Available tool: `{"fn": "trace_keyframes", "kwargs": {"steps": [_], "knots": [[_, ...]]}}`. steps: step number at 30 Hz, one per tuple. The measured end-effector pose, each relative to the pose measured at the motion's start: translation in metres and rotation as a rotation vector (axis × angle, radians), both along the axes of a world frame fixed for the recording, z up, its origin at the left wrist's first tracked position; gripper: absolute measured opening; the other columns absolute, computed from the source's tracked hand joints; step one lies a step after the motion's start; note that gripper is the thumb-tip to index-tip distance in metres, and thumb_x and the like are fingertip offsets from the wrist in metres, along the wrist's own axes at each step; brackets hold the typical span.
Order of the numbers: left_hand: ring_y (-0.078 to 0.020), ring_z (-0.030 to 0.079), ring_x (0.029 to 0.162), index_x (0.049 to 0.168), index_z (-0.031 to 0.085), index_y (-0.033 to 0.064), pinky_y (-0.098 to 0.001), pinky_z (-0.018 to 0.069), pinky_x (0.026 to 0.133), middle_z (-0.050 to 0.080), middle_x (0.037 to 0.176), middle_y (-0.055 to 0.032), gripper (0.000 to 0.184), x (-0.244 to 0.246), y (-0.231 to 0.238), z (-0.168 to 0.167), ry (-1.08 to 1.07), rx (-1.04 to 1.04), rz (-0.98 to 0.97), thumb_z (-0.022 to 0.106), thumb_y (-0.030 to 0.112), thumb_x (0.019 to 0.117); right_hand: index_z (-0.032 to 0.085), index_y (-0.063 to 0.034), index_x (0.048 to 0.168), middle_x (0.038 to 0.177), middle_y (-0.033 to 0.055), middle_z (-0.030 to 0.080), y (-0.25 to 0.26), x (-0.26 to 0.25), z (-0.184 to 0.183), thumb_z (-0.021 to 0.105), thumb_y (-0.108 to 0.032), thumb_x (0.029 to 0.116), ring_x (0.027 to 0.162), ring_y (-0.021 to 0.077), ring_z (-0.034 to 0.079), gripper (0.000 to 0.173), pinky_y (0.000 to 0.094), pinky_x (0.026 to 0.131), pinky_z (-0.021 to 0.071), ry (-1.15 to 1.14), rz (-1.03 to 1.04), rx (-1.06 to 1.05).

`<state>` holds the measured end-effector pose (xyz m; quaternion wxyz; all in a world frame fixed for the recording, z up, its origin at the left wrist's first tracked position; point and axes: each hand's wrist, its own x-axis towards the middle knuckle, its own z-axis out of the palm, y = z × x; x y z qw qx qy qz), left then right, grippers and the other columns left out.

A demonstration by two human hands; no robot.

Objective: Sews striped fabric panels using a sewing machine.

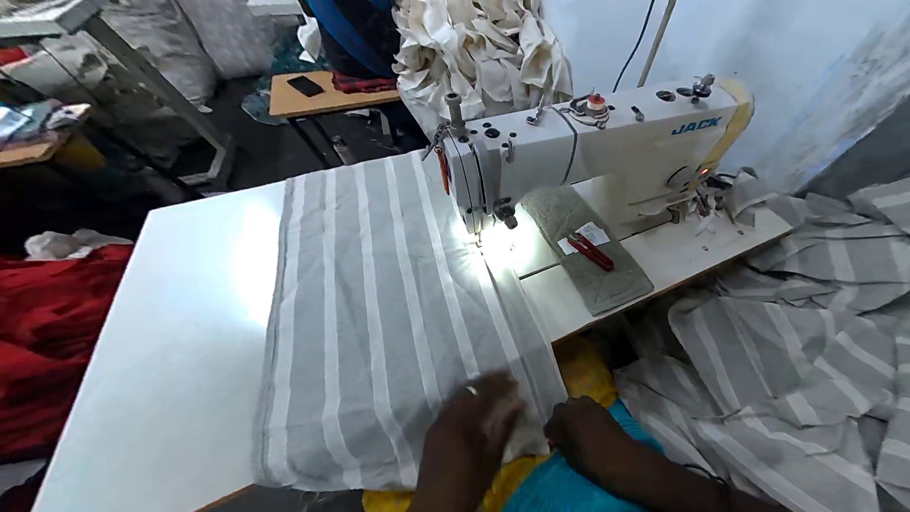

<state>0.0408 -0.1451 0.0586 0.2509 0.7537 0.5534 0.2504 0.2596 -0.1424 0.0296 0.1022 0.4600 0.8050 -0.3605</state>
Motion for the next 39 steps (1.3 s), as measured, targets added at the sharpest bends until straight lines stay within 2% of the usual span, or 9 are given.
{"fn": "trace_keyframes", "kwargs": {"steps": [2, 5, 12, 24, 26, 28, 31, 35, 39], "knots": [[-0.0457, 0.050, 0.138, 0.127, 0.072, 0.0080, -0.0736, 0.0299, 0.112, 0.061, 0.143, -0.0172, 0.058, -0.010, 0.025, -0.027, 0.157, 0.161, 0.179, 0.052, 0.055, 0.0985, 0.072, -0.0007, 0.113, 0.113, 0.0255, 0.068, -0.010, 0.001, 0.001, 0.052, -0.016, 0.1045, 0.109, 0.0463, 0.064, 0.027, 0.0620, 0.093, 0.0485, 0.003, 0.003, 0.090], [-0.0494, 0.037, 0.146, 0.139, 0.065, 0.0113, -0.0817, 0.0122, 0.112, 0.052, 0.153, -0.0164, 0.076, -0.018, 0.039, -0.058, 0.271, 0.201, 0.254, 0.042, 0.068, 0.0950, 0.075, -0.0050, 0.102, 0.101, 0.0185, 0.070, -0.018, 0.008, -0.009, 0.059, -0.012, 0.0989, 0.096, 0.0412, 0.067, 0.018, 0.0572, 0.079, 0.0531, 0.069, 0.004, 0.301], [-0.0453, 0.037, 0.148, 0.142, 0.063, 0.0127, -0.0783, 0.0129, 0.114, 0.050, 0.156, -0.0139, 0.079, -0.025, 0.088, -0.064, 0.345, 0.232, 0.264, 0.040, 0.072, 0.0942, 0.075, -0.0085, 0.095, 0.095, 0.0110, 0.070, 0.010, -0.004, -0.004, 0.068, -0.002, 0.0858, 0.090, 0.0336, 0.068, 0.013, 0.0502, 0.074, 0.0559, 0.048, -0.103, 0.589], [-0.0427, 0.030, 0.152, 0.149, 0.055, 0.0142, -0.0769, 0.0098, 0.116, 0.041, 0.162, -0.0117, 0.076, -0.040, 0.182, -0.061, 0.381, 0.151, 0.286, 0.048, 0.068, 0.0958, 0.076, -0.0110, 0.092, 0.089, 0.0052, 0.070, 0.091, -0.018, -0.005, 0.071, -0.003, 0.0838, 0.086, 0.0266, 0.068, 0.012, 0.0427, 0.069, 0.0549, 0.097, -0.252, 0.849], [-0.0431, 0.031, 0.151, 0.147, 0.056, 0.0110, -0.0748, 0.0144, 0.116, 0.042, 0.161, -0.0138, 0.071, -0.047, 0.196, -0.057, 0.355, 0.169, 0.262, 0.053, 0.062, 0.0970, 0.076, -0.0098, 0.092, 0.090, 0.0060, 0.070, 0.102, -0.023, -0.005, 0.071, -0.004, 0.0845, 0.088, 0.0275, 0.067, 0.011, 0.0439, 0.072, 0.0543, 0.124, -0.248, 0.852], [-0.0428, 0.038, 0.148, 0.139, 0.061, 0.0026, -0.0665, 0.0294, 0.117, 0.044, 0.158, -0.0193, 0.058, -0.047, 0.194, -0.052, 0.295, 0.274, 0.183, 0.059, 0.045, 0.1003, 0.076, -0.0096, 0.092, 0.089, 0.0056, 0.069, 0.107, -0.029, -0.008, 0.070, -0.004, 0.0858, 0.088, 0.0268, 0.067, 0.010, 0.0431, 0.073, 0.0539, 0.157, -0.238, 0.882], [-0.0364, 0.052, 0.139, 0.131, 0.069, 0.0060, -0.0571, 0.0456, 0.110, 0.053, 0.152, -0.0151, 0.044, -0.018, 0.143, -0.044, 0.276, 0.326, 0.003, 0.057, 0.037, 0.1012, 0.076, -0.0104, 0.093, 0.092, 0.0054, 0.070, 0.106, -0.034, -0.018, 0.069, -0.006, 0.0877, 0.090, 0.0259, 0.068, 0.010, 0.0418, 0.074, 0.0560, 0.183, -0.254, 0.928], [-0.0439, 0.042, 0.146, 0.143, 0.061, 0.0129, -0.0844, 0.0186, 0.107, 0.053, 0.154, -0.0088, 0.069, 0.025, 0.082, -0.060, 0.418, 0.307, -0.027, 0.037, 0.062, 0.1006, 0.077, -0.0127, 0.098, 0.099, 0.0049, 0.072, 0.115, -0.035, -0.026, 0.068, -0.011, 0.0900, 0.097, 0.0251, 0.068, 0.012, 0.0416, 0.076, 0.0571, 0.213, -0.301, 0.987], [-0.0396, 0.034, 0.152, 0.148, 0.058, 0.0174, -0.0832, 0.0117, 0.111, 0.045, 0.160, -0.0041, 0.076, 0.018, 0.109, -0.067, 0.455, 0.305, 0.013, 0.028, 0.069, 0.1005, 0.077, -0.0111, 0.102, 0.103, 0.0069, 0.070, 0.144, -0.039, -0.025, 0.070, -0.010, 0.0911, 0.100, 0.0285, 0.067, 0.013, 0.0463, 0.078, 0.0557, 0.230, -0.291, 0.944]]}}
